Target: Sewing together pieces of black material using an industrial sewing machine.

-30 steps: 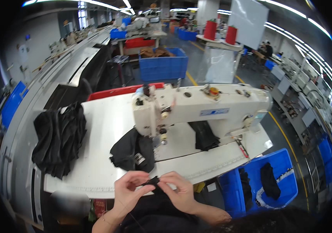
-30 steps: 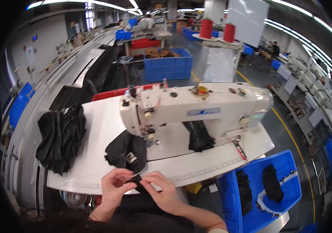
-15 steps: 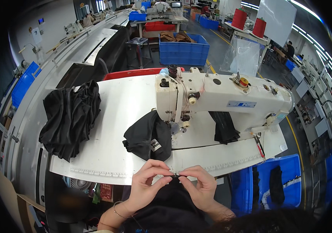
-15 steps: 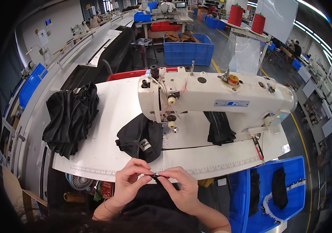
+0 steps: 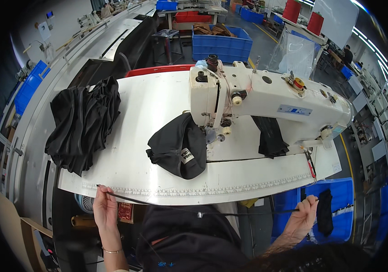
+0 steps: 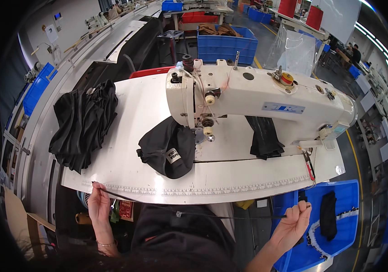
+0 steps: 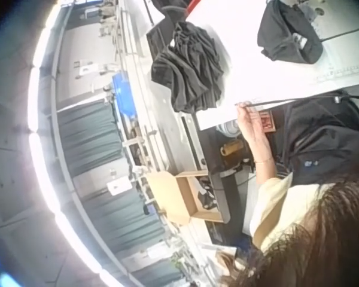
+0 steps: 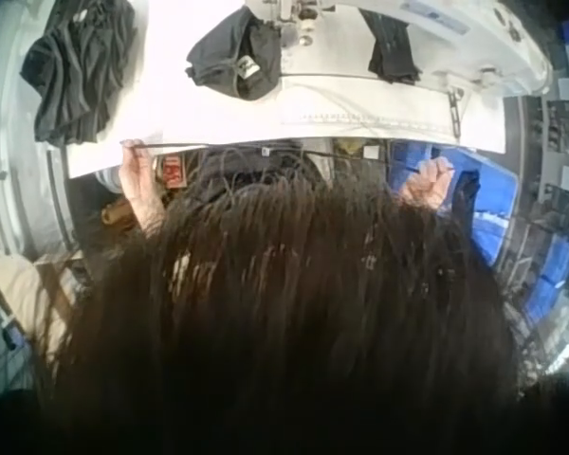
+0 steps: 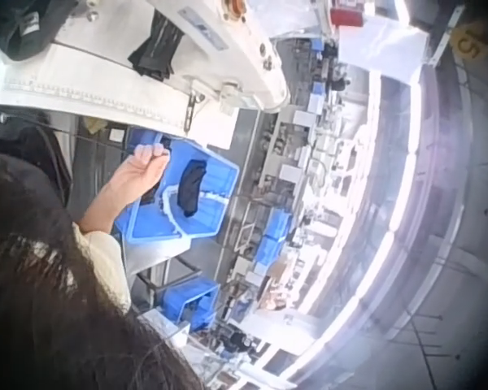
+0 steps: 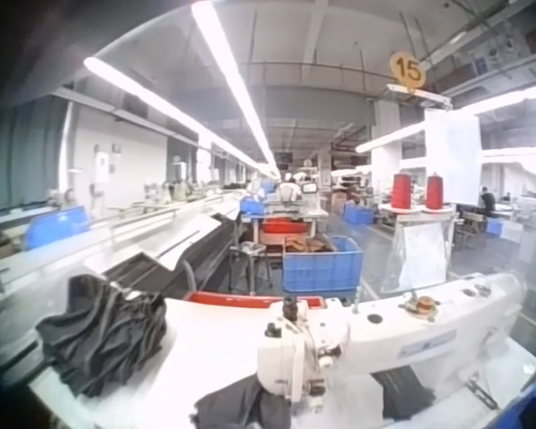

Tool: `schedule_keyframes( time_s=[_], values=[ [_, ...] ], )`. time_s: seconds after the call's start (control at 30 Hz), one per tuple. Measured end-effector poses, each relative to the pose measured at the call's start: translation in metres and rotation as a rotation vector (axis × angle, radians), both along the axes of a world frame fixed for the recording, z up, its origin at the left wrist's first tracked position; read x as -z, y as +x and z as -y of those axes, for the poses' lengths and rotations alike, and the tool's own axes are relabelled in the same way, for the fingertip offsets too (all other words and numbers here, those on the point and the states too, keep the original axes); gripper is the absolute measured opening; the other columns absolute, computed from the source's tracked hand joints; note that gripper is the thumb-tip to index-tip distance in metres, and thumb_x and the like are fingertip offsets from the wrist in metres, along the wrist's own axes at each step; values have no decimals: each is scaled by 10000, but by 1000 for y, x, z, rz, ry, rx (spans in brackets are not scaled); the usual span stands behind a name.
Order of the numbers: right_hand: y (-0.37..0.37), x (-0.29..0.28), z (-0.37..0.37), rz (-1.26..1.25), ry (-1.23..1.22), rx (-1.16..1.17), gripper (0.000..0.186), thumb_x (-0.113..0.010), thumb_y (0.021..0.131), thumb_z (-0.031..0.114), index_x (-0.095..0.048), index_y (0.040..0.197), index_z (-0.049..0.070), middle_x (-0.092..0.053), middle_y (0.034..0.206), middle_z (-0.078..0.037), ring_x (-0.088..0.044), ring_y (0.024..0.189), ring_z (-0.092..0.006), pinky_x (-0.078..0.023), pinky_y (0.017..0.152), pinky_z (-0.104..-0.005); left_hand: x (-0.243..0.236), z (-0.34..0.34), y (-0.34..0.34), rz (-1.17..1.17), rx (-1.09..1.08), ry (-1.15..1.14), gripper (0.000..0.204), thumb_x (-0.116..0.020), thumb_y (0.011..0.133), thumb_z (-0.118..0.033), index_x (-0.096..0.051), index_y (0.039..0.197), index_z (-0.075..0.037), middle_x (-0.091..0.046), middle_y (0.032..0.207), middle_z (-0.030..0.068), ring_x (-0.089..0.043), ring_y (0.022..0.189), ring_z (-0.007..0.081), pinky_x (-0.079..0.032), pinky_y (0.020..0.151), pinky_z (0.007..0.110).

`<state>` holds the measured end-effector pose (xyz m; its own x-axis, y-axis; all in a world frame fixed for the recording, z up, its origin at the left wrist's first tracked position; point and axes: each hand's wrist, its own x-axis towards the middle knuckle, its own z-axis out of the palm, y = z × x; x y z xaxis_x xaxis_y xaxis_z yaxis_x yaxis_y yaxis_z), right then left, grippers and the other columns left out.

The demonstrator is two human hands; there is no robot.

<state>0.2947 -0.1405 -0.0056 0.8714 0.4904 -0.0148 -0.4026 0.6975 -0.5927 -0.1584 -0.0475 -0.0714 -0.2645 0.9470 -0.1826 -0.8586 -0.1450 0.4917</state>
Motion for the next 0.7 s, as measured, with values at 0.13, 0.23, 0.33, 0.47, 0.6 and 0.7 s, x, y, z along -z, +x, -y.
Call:
schedule_keyframes(
  time_s=[0.13, 0.23, 0.33, 0.47, 0.6, 0.7],
  values=[
    [-25, -32, -6, 279, 162, -214, 206, -371, 999, 169, -460, 897, 14, -418, 740, -37, -377, 551, -92, -307, 513, -241, -59, 4, 28, -245, 31, 123, 74, -504, 920, -55, -493, 956, 9, -579, 834, 104, -609, 793, 172, -521, 815, 297],
    [-42, -30, -18, 499, 161, -1199, 250, -461, 959, 214, -570, 925, -9, -532, 883, -89, -513, 691, -180, -405, 675, -300, -101, 21, 83, -608, 267, 340, 115, -576, 872, -82, -483, 878, -15, -601, 823, 157, -620, 715, 254, -518, 792, 370],
    [-86, -41, -32, 1042, -47, -1424, 333, -626, 850, 165, -579, 1144, 16, -564, 1134, -110, -564, 999, -222, -394, 947, -380, -115, 25, 113, -840, 581, 600, 106, -639, 781, 5, -603, 881, 4, -577, 1017, 195, -556, 981, 267, -426, 887, 385],
    [-119, -15, -45, 1459, -26, -855, 412, -727, 752, 125, -580, 1128, 39, -605, 1034, -89, -599, 921, -241, -444, 909, -388, -107, 12, 139, -1004, 820, 737, 109, -607, 810, 41, -608, 909, -6, -528, 1058, 145, -517, 970, 206, -407, 891, 343],
    [-109, -4, -40, 1289, -277, -1217, 312, -693, 796, 79, -589, 1086, 26, -598, 826, -65, -597, 678, -157, -479, 664, -235, -94, -9, 154, -512, 982, 415, 50, -578, 871, -44, -594, 890, -1, -525, 1058, 139, -518, 958, 203, -408, 885, 337],
    [-94, -31, -42, 1157, -444, -1506, 163, -663, 829, 64, -615, 975, 10, -613, 748, -63, -573, 630, -84, -438, 566, -190, -73, -50, 157, -206, 1131, 533, 223, -540, 904, -185, -580, 940, 32, -529, 1061, 158, -523, 962, 230, -420, 881, 361]
  ],
)
